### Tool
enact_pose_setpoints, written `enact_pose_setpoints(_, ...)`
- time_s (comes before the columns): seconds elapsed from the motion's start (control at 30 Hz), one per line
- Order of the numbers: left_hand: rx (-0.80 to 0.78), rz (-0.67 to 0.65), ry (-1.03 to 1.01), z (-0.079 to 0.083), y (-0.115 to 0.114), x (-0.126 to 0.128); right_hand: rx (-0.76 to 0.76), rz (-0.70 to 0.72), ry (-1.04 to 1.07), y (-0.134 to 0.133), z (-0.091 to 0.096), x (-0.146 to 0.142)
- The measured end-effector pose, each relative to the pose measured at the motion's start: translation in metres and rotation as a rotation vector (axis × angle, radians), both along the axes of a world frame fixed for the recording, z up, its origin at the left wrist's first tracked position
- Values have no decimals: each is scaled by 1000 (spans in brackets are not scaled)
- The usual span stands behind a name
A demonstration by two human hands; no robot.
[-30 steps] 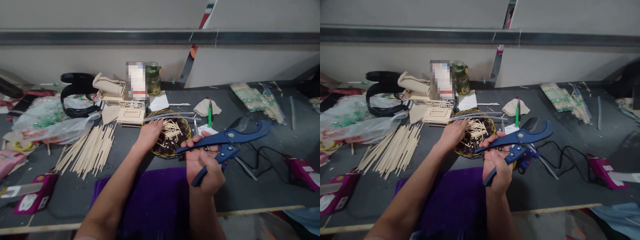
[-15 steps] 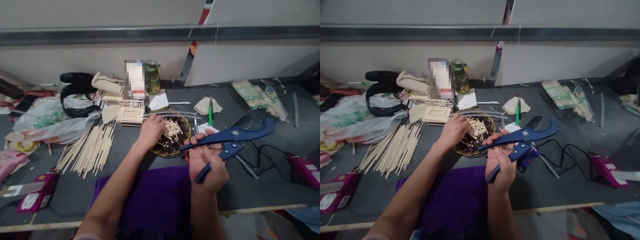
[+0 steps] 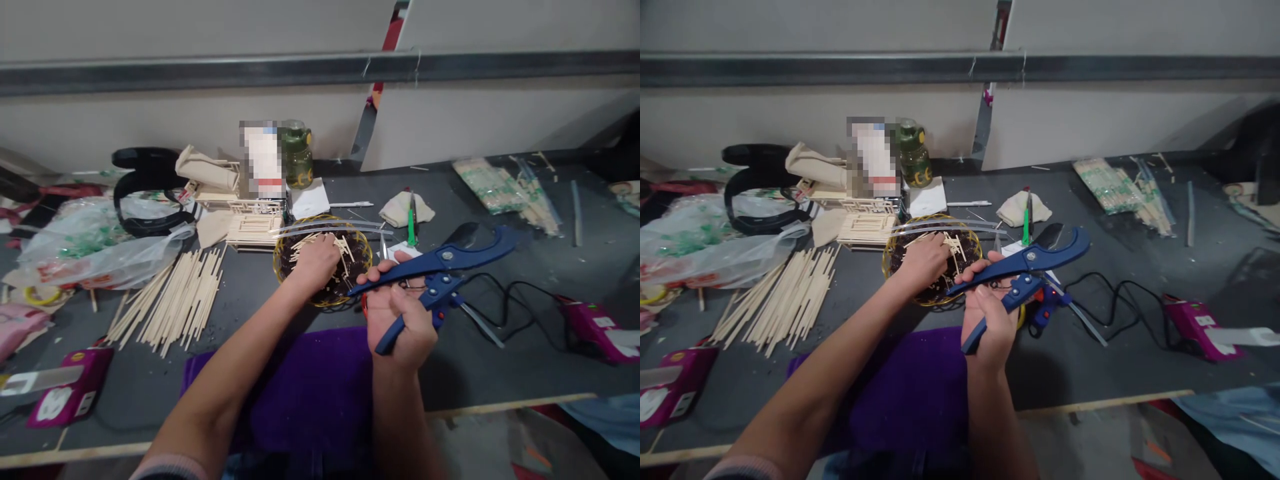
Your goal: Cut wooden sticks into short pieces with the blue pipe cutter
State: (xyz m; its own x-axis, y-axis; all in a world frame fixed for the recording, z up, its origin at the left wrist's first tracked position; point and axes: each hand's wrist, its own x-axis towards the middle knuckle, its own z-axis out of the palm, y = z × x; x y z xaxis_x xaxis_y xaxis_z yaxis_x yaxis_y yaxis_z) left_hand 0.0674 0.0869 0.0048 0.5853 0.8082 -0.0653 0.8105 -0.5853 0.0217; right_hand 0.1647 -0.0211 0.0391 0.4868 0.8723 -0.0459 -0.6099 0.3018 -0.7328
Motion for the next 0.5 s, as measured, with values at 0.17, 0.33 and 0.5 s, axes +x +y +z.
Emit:
enact_pose_setpoints(0.17,-22,81,13,0,2,6,21,14,-51,-1,0,-3)
enact_pose_setpoints(0.33,-39,111,-9,6,9,-12,62,43,21,-1,-3,-2)
enact_pose_setpoints(0.5,-5,138,-2,13,19,-35,40,51,14,1,-5,-2)
